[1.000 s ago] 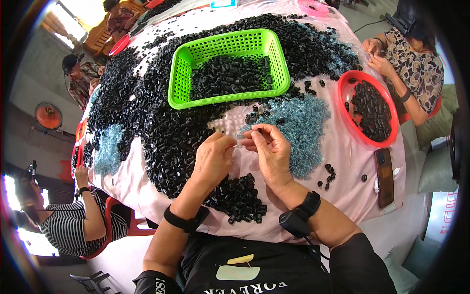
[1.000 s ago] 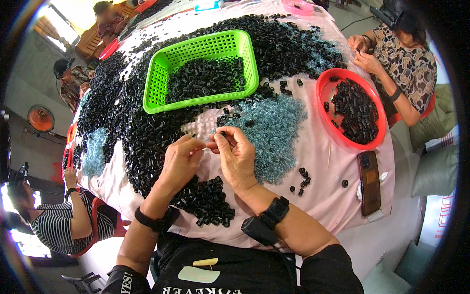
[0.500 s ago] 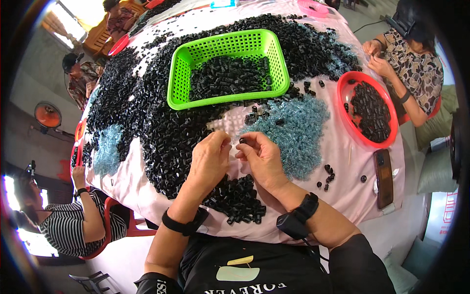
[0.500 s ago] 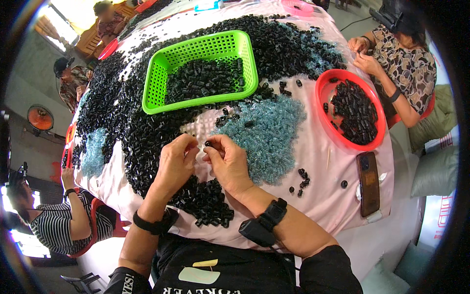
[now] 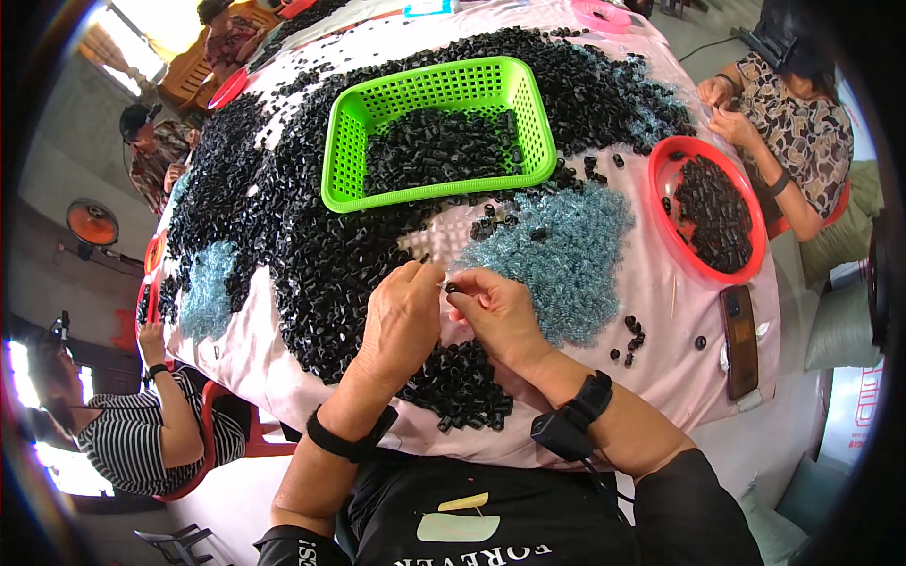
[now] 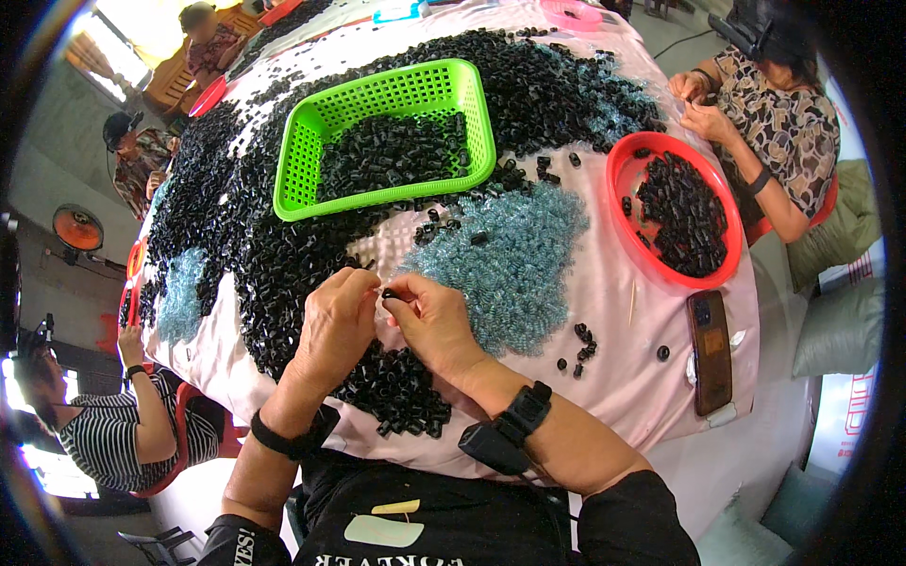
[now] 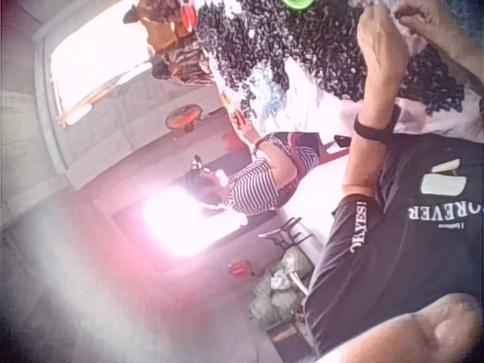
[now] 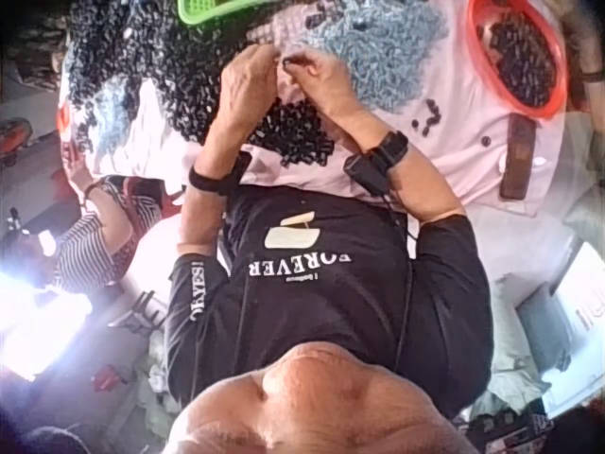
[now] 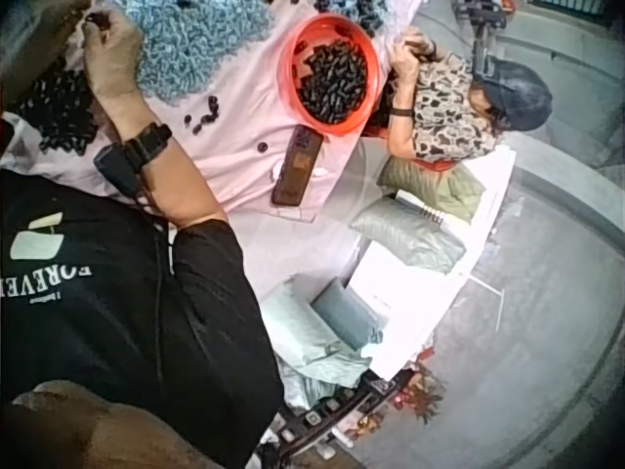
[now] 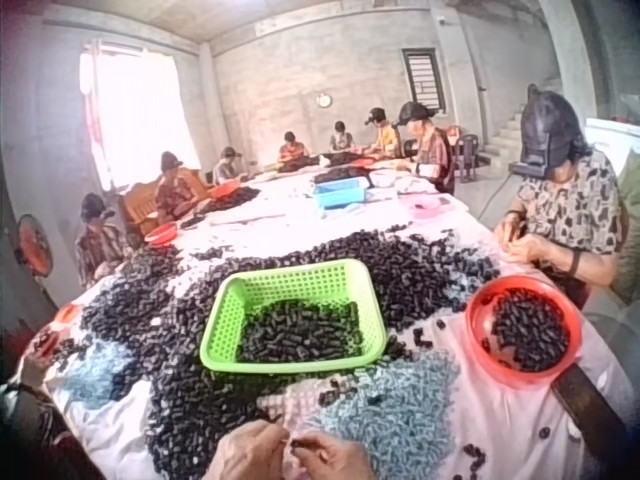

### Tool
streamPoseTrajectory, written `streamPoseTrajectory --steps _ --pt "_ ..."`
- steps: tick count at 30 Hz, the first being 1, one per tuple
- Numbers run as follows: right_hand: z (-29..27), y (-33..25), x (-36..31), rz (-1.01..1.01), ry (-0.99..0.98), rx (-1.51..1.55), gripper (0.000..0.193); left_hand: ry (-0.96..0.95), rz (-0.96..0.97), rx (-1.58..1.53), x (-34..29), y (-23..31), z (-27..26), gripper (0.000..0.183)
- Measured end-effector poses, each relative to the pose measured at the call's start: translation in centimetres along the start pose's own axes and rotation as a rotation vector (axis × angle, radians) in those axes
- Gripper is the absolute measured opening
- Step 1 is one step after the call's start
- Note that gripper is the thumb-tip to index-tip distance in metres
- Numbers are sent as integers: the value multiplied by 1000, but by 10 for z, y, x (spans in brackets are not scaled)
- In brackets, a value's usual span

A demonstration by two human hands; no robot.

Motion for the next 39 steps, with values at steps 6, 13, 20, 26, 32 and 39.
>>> streamPoseTrajectory --steps 6,13,20,26,32,39 --pt "0 3 0 42 -30 -18 14 -30 32 102 2 4 -1 9" --pt "-1 7 2 -40 -22 -113 16 -50 88 120 2 6 -3 9" --pt "-1 3 1 23 -21 -72 16 -12 82 -81 1 6 -4 13" --pt "-2 4 1 38 -34 -22 20 -19 84 -138 2 11 -10 20" --pt "-3 -5 1 74 -81 -95 23 -39 51 -194 1 8 -12 20" --pt "-2 -1 0 -2 -65 -93 20 -56 -30 -220 0 3 -10 12"
Point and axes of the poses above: each hand's wrist, its own x-axis towards the middle knuckle, its own z-axis out of the palm, y = z × x, the point moved 2 cm from there along x, towards the middle knuckle, and after that the axes turned 13 degrees about x, right-handed, at the moved point
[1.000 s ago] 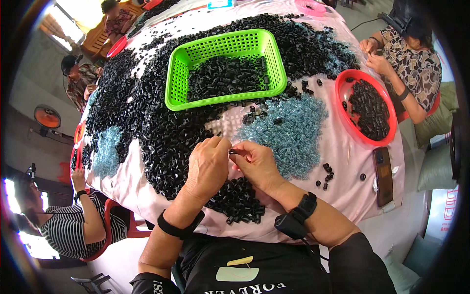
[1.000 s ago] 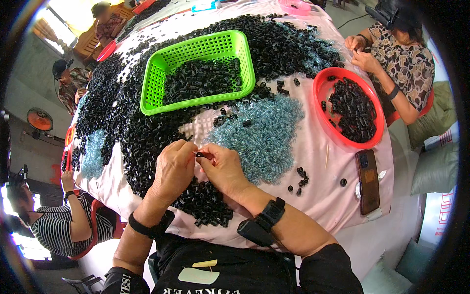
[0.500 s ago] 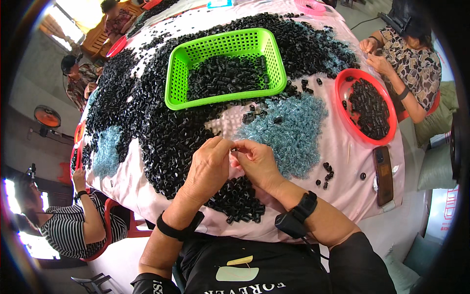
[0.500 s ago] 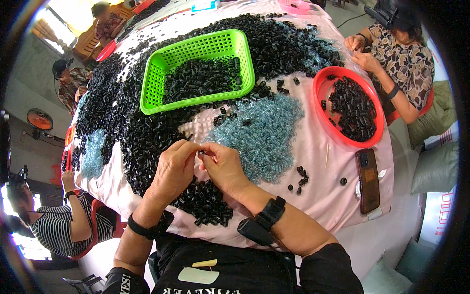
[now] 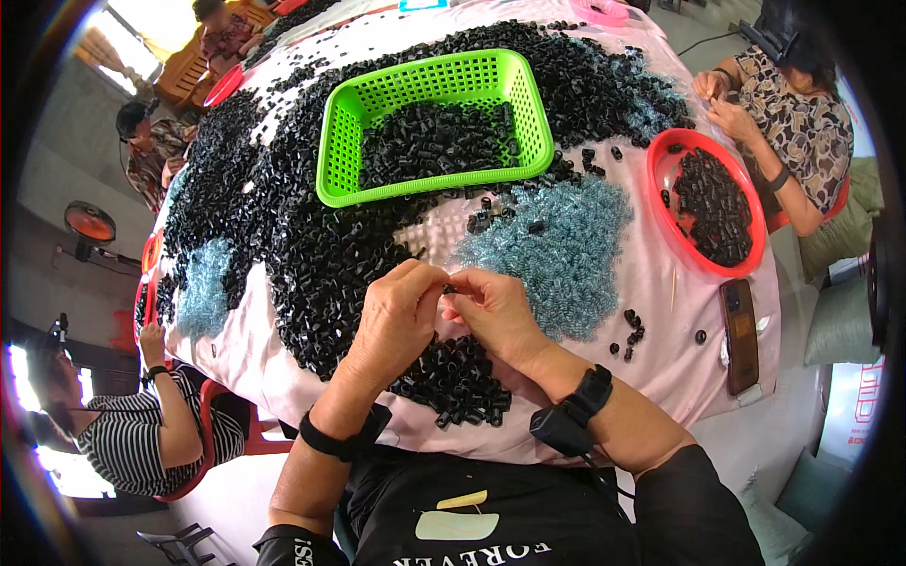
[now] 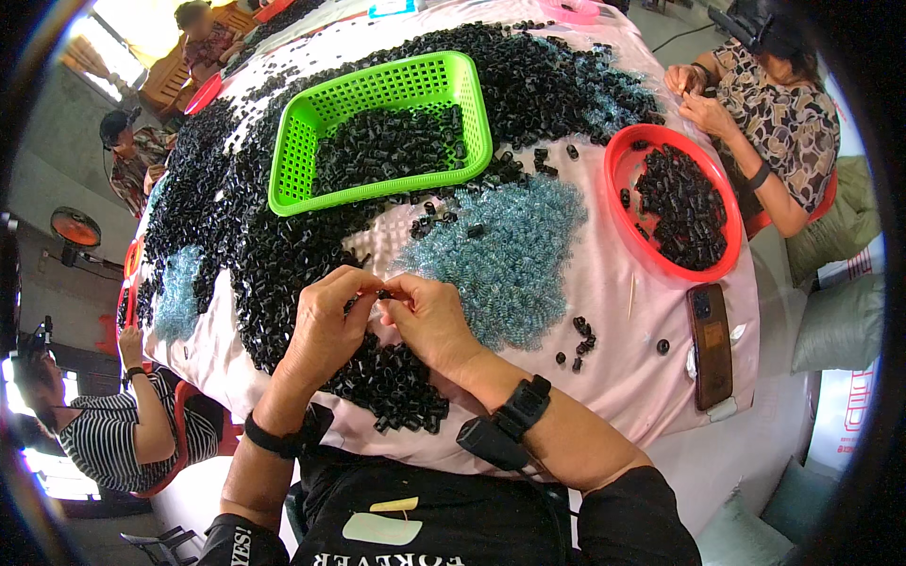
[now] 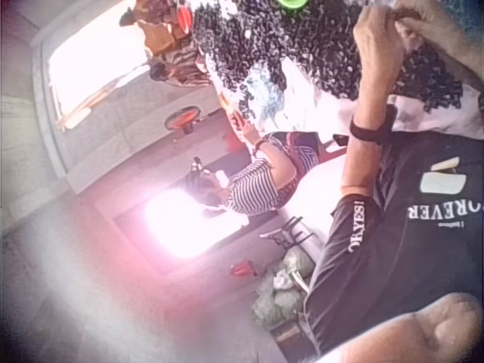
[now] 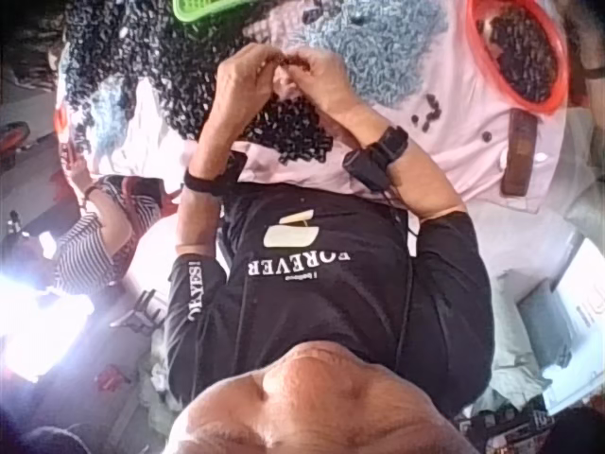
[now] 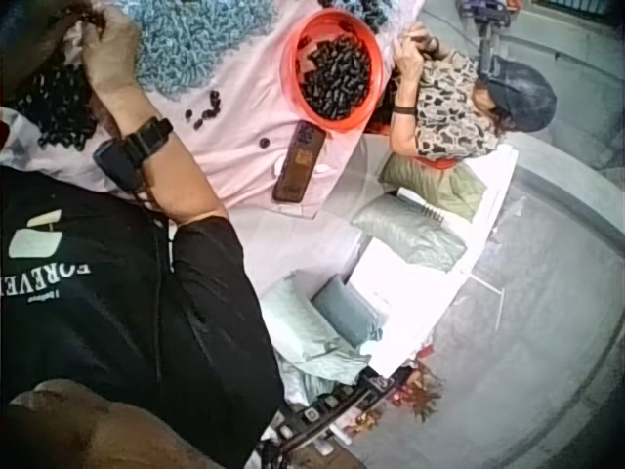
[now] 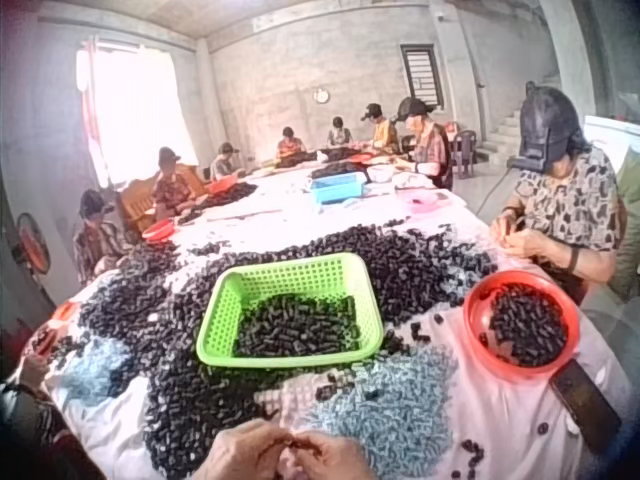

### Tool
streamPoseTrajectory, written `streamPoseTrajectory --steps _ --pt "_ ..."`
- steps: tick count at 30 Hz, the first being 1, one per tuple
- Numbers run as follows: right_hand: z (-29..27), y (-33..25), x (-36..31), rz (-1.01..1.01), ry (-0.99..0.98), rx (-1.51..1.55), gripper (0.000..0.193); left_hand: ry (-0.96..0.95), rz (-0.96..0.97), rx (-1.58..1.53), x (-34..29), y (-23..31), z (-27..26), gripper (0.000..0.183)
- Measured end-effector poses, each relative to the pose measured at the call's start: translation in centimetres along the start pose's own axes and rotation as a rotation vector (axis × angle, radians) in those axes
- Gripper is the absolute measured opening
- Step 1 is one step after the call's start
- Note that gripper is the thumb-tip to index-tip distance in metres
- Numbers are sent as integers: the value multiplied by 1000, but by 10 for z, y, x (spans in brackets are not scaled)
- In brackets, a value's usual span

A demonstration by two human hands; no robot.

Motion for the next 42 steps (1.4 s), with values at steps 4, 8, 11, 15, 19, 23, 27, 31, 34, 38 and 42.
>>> streamPoseTrajectory --steps 4,8,11,15,19,23,27,31,34,38,42 --pt "1 -3 -1 34 4 48 18 -29 -66 -25 0 1 -1 10" --pt "1 -3 -1 43 -1 37 17 -51 -63 -41 0 -1 -1 10" --pt "1 -4 0 40 -1 30 16 -45 -26 -50 0 -5 0 11" --pt "1 -2 -1 32 -12 23 16 -52 -35 -45 2 -1 -2 11" --pt "3 -4 -1 97 -10 92 16 -70 -10 -15 3 -3 -2 12" --pt "3 -6 -1 91 -9 112 16 -80 23 17 3 -4 -1 13" --pt "3 -5 -2 95 3 112 16 -71 30 10 3 -2 -1 12" --pt "1 -2 -1 81 5 91 15 -52 15 -13 3 1 -1 11" --pt "2 -2 -2 47 9 129 15 -24 -8 -25 1 2 2 10" --pt "4 -8 -2 39 18 31 14 63 -40 -42 -2 -2 6 9" --pt "2 4 1 -1 37 135 14 4 -68 -4 -3 2 4 9"
Point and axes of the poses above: each hand's wrist, its own x-axis towards the middle knuckle, its own z-axis out of the palm, y = z × x, the point moved 2 cm from there along x, towards the middle knuckle, and after that the axes turned 13 degrees about x, right-handed, at the moved point
